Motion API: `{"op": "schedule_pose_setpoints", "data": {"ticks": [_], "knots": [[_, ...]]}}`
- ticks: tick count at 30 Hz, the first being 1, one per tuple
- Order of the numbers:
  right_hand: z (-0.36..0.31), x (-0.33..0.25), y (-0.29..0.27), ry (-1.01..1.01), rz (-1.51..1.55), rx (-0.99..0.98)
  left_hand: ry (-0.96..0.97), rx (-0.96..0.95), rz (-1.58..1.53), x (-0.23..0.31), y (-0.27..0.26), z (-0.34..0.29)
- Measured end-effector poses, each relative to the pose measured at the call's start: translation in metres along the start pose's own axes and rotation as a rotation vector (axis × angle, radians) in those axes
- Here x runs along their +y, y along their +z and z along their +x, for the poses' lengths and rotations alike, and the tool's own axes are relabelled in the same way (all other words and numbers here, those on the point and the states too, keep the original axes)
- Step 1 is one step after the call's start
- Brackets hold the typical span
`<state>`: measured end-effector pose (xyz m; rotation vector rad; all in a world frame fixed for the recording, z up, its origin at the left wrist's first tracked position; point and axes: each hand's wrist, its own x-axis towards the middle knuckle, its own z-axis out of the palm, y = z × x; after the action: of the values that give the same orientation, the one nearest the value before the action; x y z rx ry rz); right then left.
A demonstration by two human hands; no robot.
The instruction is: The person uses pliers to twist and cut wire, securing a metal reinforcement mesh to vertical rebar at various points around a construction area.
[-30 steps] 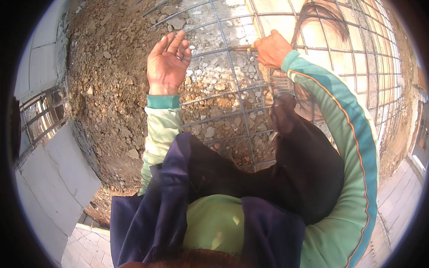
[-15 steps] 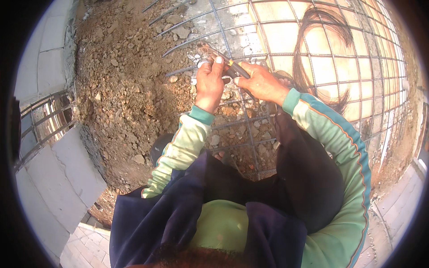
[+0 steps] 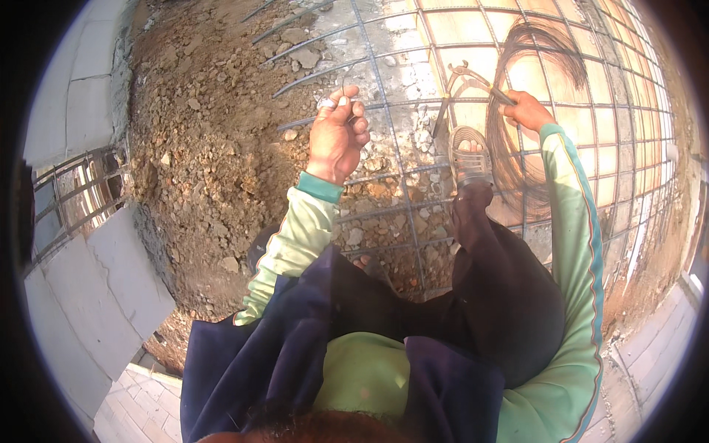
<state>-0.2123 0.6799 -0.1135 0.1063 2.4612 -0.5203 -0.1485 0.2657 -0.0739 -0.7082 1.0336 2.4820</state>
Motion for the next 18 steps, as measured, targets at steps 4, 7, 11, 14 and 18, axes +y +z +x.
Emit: {"op": "schedule_pose_setpoints", "data": {"ticks": [4, 7, 11, 14, 18], "knots": [[-0.017, -0.089, -0.015, -0.238, -0.035, 0.562, 0.043, 0.167, 0.080, -0.002, 0.005, 0.007], [-0.043, -0.202, 0.005, -0.302, 0.393, 0.228, 0.031, 0.255, 0.100, -0.007, 0.003, 0.023], [-0.052, -0.231, 0.071, -0.004, 1.080, -0.421, 0.094, 0.181, 0.016, -0.037, 0.000, 0.058], [-0.023, -0.205, 0.065, 0.058, 1.356, -0.409, 0.057, 0.241, -0.025, -0.041, 0.010, 0.070], [0.037, -0.180, 0.031, -0.171, 0.859, -0.115, 0.062, 0.251, 0.139, -0.054, 0.015, 0.088]]}}
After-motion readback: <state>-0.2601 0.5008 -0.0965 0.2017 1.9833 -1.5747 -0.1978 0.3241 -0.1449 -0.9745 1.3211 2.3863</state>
